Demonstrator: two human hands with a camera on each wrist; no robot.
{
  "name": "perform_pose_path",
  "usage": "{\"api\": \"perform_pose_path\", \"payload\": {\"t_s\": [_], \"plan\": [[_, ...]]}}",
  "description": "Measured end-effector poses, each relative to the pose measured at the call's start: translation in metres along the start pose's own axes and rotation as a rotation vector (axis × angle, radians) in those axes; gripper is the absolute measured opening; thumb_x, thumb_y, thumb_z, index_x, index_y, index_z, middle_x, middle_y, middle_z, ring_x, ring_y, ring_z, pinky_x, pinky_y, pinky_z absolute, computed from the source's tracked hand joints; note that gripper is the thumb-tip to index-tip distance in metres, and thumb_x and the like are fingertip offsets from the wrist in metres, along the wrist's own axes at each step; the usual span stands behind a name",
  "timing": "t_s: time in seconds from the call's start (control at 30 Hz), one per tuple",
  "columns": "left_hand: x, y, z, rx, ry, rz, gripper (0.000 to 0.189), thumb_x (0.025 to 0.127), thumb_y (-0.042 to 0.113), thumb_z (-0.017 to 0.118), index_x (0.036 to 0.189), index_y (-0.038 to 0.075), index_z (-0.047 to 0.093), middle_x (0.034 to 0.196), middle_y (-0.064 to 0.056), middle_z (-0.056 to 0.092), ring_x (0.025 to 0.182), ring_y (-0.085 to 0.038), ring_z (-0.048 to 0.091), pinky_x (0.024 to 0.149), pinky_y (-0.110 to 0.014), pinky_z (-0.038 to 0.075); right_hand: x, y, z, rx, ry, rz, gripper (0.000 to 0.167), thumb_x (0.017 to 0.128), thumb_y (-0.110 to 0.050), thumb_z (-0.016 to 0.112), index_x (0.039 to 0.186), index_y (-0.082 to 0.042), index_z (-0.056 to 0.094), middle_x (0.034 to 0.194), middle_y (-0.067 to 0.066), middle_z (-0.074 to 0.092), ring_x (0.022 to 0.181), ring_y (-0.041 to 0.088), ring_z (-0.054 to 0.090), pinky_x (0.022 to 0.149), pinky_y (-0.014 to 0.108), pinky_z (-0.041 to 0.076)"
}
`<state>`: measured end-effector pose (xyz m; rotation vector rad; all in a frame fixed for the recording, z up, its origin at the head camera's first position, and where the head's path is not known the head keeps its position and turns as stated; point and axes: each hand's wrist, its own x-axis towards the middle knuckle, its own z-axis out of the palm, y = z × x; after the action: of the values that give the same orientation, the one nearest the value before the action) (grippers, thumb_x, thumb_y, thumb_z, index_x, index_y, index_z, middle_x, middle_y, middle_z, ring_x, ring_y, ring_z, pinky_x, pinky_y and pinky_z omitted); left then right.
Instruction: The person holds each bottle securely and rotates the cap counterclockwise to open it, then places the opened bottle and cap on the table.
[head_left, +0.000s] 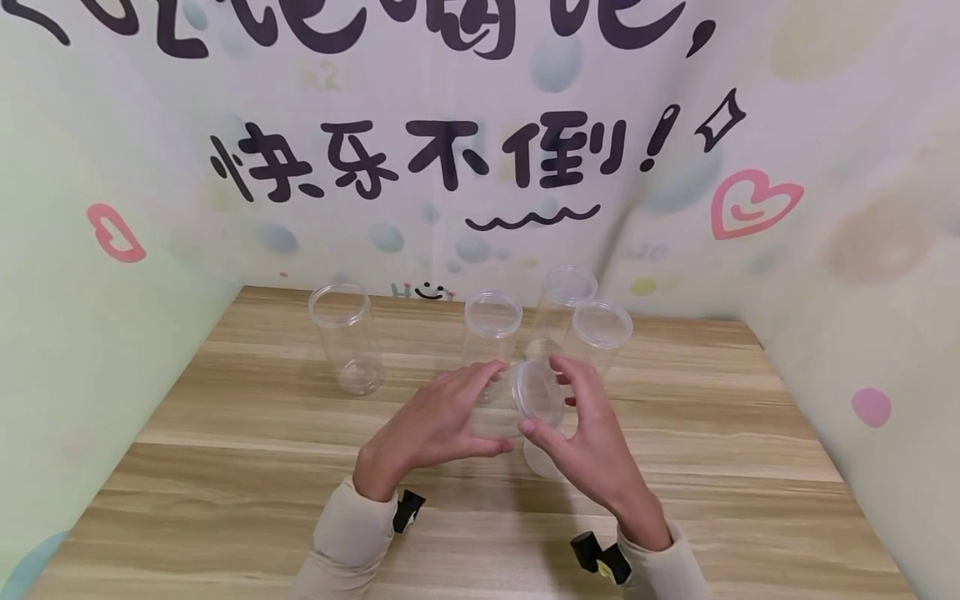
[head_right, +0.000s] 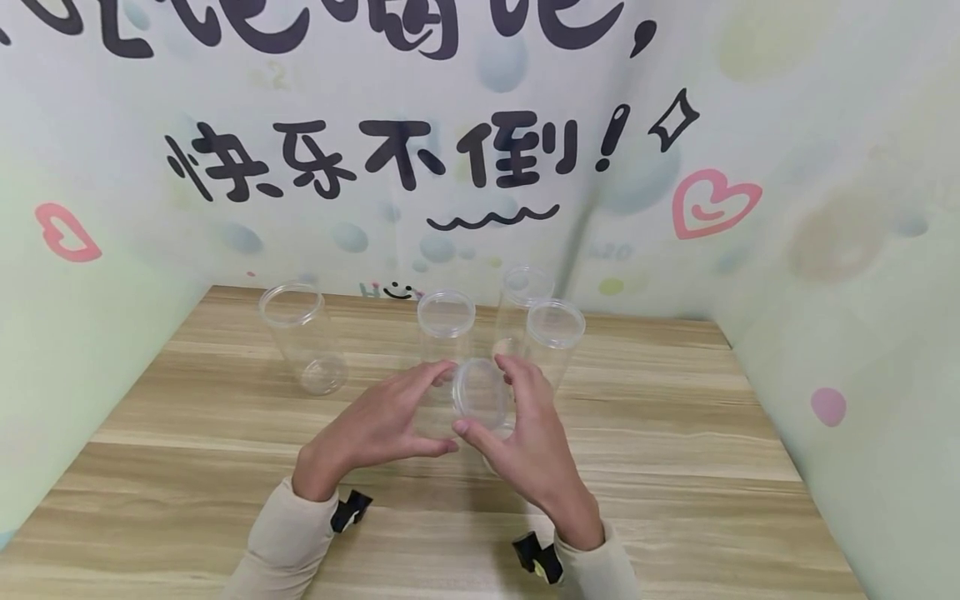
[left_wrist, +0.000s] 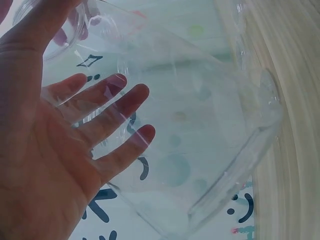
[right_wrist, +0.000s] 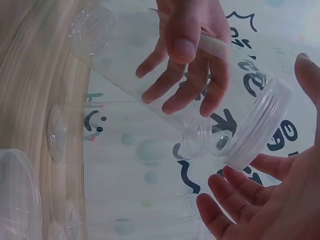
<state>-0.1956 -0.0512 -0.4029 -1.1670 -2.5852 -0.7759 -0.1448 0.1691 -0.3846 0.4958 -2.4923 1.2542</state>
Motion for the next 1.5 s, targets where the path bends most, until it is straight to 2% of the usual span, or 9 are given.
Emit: {"api": "perform_pose_path", "payload": {"t_s": [0.13, 0.27, 0.5, 0.63, 0.9, 1.0, 1.33, 1.5], "plan": [[-0.0001, -0.0009, 0.0008, 0.018, 0.0, 0.015, 0.089, 0.077, 0.053, 0.079, 0.144, 0.006, 0.044, 0.139, -0.008, 0.058, 0.127, -0.021, 0.056, 0.104, -0.042, 0.047, -0.0008, -0.002, 0.0013, -0.068, 0.011, 0.079, 0.074, 0.082, -0.028, 0.081, 0.144, -0.01, 0.045, 0.131, 0.006, 0.056, 0.11, 0.021, 0.056, 0.085, 0.041, 0.05], [-0.0009, -0.0024, 0.0017, 0.027, -0.008, 0.016, 0.088, 0.076, 0.052, 0.08, 0.143, 0.006, 0.044, 0.139, -0.008, 0.058, 0.127, -0.021, 0.056, 0.105, -0.042, 0.046, -0.0011, -0.0023, 0.0021, -0.112, 0.026, 0.12, 0.071, 0.082, -0.033, 0.081, 0.141, -0.009, 0.049, 0.124, 0.004, 0.062, 0.102, 0.02, 0.061, 0.079, 0.036, 0.053], [-0.0015, -0.0045, 0.0024, 0.028, -0.022, 0.003, 0.089, 0.076, 0.052, 0.081, 0.143, 0.007, 0.044, 0.139, -0.007, 0.058, 0.126, -0.02, 0.057, 0.104, -0.042, 0.046, -0.0001, -0.0025, 0.0013, -0.073, 0.011, 0.118, 0.065, 0.083, -0.03, 0.081, 0.137, -0.009, 0.052, 0.126, 0.006, 0.064, 0.102, 0.021, 0.063, 0.077, 0.04, 0.054], [-0.0016, -0.0049, 0.0018, 0.015, -0.029, -0.002, 0.088, 0.076, 0.051, 0.081, 0.143, 0.006, 0.045, 0.138, -0.007, 0.058, 0.125, -0.02, 0.057, 0.104, -0.042, 0.047, 0.0003, -0.0035, 0.0005, -0.059, -0.003, 0.115, 0.063, 0.083, -0.03, 0.08, 0.136, -0.009, 0.053, 0.128, 0.005, 0.063, 0.104, 0.019, 0.062, 0.078, 0.036, 0.052], [-0.0026, -0.0045, 0.0002, -0.008, -0.042, -0.014, 0.089, 0.076, 0.051, 0.081, 0.144, 0.007, 0.044, 0.139, -0.007, 0.057, 0.126, -0.02, 0.056, 0.104, -0.043, 0.046, -0.0007, -0.0027, -0.0013, -0.029, -0.013, 0.004, 0.062, 0.083, -0.02, 0.079, 0.137, -0.01, 0.052, 0.131, 0.005, 0.06, 0.11, 0.017, 0.058, 0.082, 0.036, 0.054], [-0.0023, -0.0043, 0.0001, -0.017, -0.042, -0.014, 0.09, 0.075, 0.051, 0.081, 0.144, 0.007, 0.044, 0.138, -0.007, 0.058, 0.125, -0.02, 0.057, 0.103, -0.042, 0.047, -0.001, -0.002, -0.0014, -0.025, -0.008, -0.026, 0.062, 0.082, -0.016, 0.079, 0.137, -0.011, 0.052, 0.13, 0.002, 0.059, 0.11, 0.016, 0.057, 0.082, 0.032, 0.052], [-0.0032, -0.0044, 0.0004, -0.052, -0.048, -0.01, 0.091, 0.073, 0.05, 0.083, 0.143, 0.008, 0.043, 0.123, -0.003, 0.063, 0.112, -0.019, 0.062, 0.099, -0.04, 0.049, -0.0016, -0.0023, -0.0038, -0.001, -0.039, -0.069, 0.069, 0.077, -0.005, 0.076, 0.14, -0.012, 0.049, 0.132, 0.0, 0.056, 0.113, 0.017, 0.054, 0.085, 0.033, 0.051], [-0.0034, -0.0041, 0.0001, -0.047, -0.054, -0.01, 0.09, 0.074, 0.051, 0.082, 0.143, 0.01, 0.043, 0.123, -0.002, 0.063, 0.113, -0.017, 0.061, 0.1, -0.039, 0.048, -0.0017, -0.0027, -0.0048, 0.013, -0.045, -0.087, 0.073, 0.074, -0.001, 0.073, 0.142, -0.01, 0.047, 0.134, 0.003, 0.055, 0.115, 0.02, 0.054, 0.087, 0.036, 0.051]]}}
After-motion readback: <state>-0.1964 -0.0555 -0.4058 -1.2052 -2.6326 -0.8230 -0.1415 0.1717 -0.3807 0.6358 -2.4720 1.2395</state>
